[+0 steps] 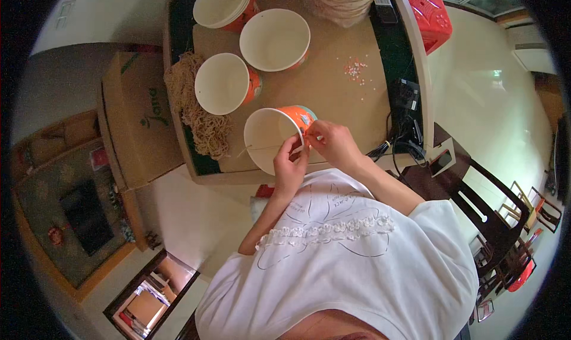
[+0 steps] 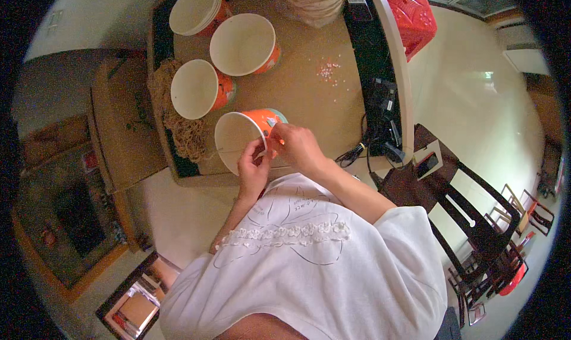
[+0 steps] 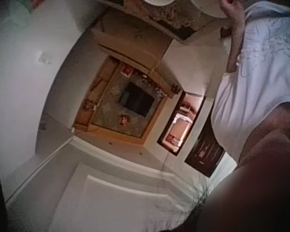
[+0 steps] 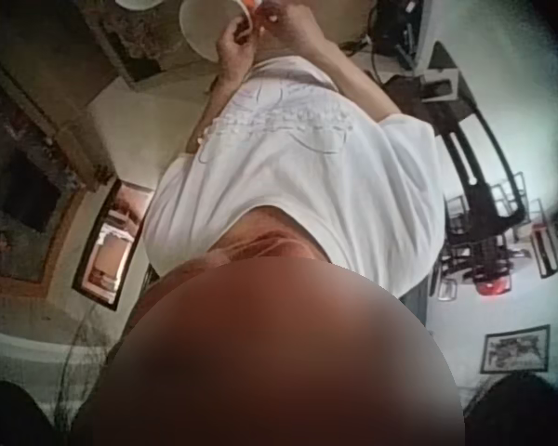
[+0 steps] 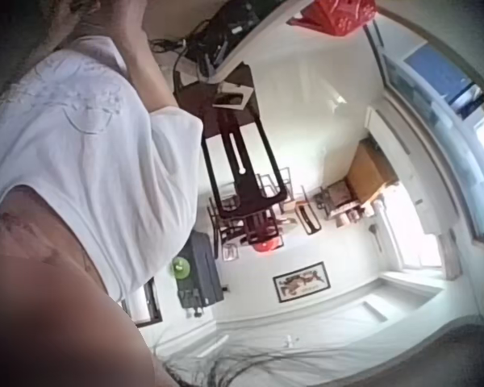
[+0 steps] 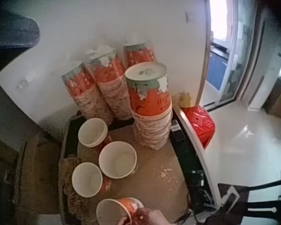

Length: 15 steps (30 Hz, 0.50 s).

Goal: Placing rubber bands around the rims of paper bowls for packaging.

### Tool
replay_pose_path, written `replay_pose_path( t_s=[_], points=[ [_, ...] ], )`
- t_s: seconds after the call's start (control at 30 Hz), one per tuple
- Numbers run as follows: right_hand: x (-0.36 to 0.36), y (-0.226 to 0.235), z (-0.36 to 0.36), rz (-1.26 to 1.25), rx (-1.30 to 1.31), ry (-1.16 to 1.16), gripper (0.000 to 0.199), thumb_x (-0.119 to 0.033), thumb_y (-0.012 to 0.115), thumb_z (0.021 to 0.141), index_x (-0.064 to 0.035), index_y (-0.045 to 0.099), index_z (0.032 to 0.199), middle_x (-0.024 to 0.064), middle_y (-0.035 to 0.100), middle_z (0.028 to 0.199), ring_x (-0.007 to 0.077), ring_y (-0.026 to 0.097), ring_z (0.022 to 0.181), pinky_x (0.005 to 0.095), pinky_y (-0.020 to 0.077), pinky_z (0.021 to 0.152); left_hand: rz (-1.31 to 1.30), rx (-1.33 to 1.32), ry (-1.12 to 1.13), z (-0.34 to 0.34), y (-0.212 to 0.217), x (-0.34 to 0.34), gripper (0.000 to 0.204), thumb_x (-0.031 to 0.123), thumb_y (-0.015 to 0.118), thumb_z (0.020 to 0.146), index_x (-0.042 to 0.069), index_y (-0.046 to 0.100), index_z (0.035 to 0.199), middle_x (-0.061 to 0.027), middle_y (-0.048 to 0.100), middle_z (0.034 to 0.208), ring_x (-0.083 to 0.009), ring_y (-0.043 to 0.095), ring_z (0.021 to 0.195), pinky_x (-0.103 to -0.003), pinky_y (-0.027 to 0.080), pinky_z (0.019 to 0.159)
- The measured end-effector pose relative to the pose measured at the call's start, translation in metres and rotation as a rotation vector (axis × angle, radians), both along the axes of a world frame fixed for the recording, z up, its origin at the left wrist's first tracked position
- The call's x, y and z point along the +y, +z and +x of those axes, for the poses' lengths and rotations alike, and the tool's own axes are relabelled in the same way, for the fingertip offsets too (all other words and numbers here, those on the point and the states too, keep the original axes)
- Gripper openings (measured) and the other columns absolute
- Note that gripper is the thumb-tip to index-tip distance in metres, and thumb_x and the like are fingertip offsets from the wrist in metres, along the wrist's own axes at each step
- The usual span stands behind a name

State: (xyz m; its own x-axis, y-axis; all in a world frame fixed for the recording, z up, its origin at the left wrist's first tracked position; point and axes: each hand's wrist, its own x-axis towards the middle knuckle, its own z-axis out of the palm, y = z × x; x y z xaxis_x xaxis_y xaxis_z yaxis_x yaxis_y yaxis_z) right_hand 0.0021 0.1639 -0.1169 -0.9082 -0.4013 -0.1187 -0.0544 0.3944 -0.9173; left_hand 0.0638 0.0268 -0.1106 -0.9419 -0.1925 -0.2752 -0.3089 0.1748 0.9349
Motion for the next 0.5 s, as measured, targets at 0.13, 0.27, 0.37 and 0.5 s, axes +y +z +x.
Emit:
replay_pose_path(
  t_s=[0.13,0.27,0.37,0.5],
  points=[
    [0.005,-0.004,0.0,0.01,0.043,-0.009,0.009,-0.005,0.062,0.078,-0.0003,0.06,0.084,0.0128,0.063,0.08,0.0275,0.065,0.07,0.0336,0.0532,0.062,0.004,0.038,-0.047,-0.007,-0.003,0.0,0.017,0.005,0.056,0.087,-0.001,0.057,0.103,-0.0116,0.063,0.091,-0.0186,0.064,0.081,-0.03,0.052,0.069],
    [0.014,-0.015,0.005,-0.017,-0.085,-0.066,0.008,-0.007,0.061,0.078,-0.0021,0.062,0.085,0.0143,0.062,0.078,0.0311,0.062,0.07,0.0367,0.0506,0.062,-0.319,0.096,-0.198,-0.015,-0.011,0.004,0.01,0.008,0.051,0.089,0.001,0.055,0.095,-0.0151,0.061,0.078,-0.0263,0.064,0.071,-0.034,0.051,0.061],
    [0.02,-0.014,0.006,-0.031,-0.166,-0.07,0.007,-0.008,0.061,0.078,-0.004,0.062,0.083,0.0152,0.06,0.08,0.0343,0.06,0.072,0.0397,0.0483,0.063,-0.352,0.159,-0.162,-0.016,-0.029,0.006,0.009,0.011,0.047,0.091,0.003,0.051,0.092,-0.0151,0.061,0.076,-0.0322,0.062,0.066,-0.04,0.048,0.056],
    [0.021,0.006,-0.009,0.088,0.085,-0.124,0.008,-0.009,0.061,0.077,-0.0057,0.063,0.085,0.0122,0.059,0.085,0.033,0.058,0.079,0.0383,0.0484,0.068,-0.302,0.1,-0.081,-0.013,-0.05,0.003,0.008,0.014,0.045,0.092,0.006,0.047,0.095,-0.0155,0.059,0.072,-0.0346,0.06,0.064,-0.044,0.046,0.055]
  ],
)
